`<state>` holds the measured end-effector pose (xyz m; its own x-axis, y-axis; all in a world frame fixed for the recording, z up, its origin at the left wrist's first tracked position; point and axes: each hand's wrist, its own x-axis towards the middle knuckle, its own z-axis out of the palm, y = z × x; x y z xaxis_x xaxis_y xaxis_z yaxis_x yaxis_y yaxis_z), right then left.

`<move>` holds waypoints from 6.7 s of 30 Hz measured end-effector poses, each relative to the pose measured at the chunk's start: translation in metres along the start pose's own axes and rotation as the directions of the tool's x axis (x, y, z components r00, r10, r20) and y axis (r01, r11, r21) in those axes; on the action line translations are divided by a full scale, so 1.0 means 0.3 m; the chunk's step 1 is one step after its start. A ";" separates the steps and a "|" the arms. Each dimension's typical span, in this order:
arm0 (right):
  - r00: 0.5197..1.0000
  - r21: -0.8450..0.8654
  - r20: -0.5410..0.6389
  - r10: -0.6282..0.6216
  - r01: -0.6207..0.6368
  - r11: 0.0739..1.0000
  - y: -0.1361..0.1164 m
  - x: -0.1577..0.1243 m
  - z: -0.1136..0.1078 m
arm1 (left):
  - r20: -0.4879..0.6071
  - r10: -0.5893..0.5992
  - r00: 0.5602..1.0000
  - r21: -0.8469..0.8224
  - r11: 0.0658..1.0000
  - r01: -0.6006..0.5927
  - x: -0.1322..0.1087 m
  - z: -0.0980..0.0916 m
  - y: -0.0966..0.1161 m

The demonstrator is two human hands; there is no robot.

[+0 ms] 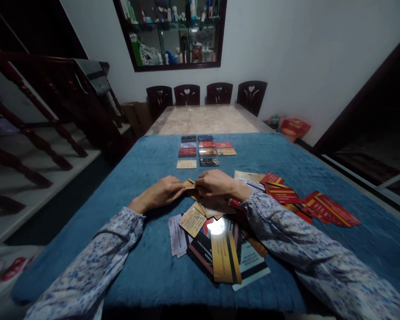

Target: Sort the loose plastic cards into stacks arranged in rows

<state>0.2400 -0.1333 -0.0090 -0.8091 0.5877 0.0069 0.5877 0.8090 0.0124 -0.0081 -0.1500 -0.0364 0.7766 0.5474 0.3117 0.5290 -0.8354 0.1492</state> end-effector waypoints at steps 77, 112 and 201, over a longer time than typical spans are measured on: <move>0.867 0.048 -0.498 0.012 0.013 0.999 0.057 0.045 0.145 | -0.404 -0.282 0.870 -0.187 0.957 0.224 0.046 0.119 0.025; 0.923 0.114 -0.231 0.308 -0.289 0.950 0.008 0.020 0.102 | -0.253 -0.369 0.894 0.050 0.918 0.393 0.051 0.144 -0.018; 0.877 -0.078 0.119 0.466 -0.459 0.885 0.707 0.026 0.035 | 0.309 -0.405 0.861 0.231 0.910 0.345 0.860 0.204 -0.224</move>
<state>0.3583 0.0430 -0.0169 -0.4357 0.8937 -0.1068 0.8915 0.4449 0.0859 0.1777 0.0503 -0.0235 0.5598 0.8246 -0.0816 0.8283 -0.5597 0.0261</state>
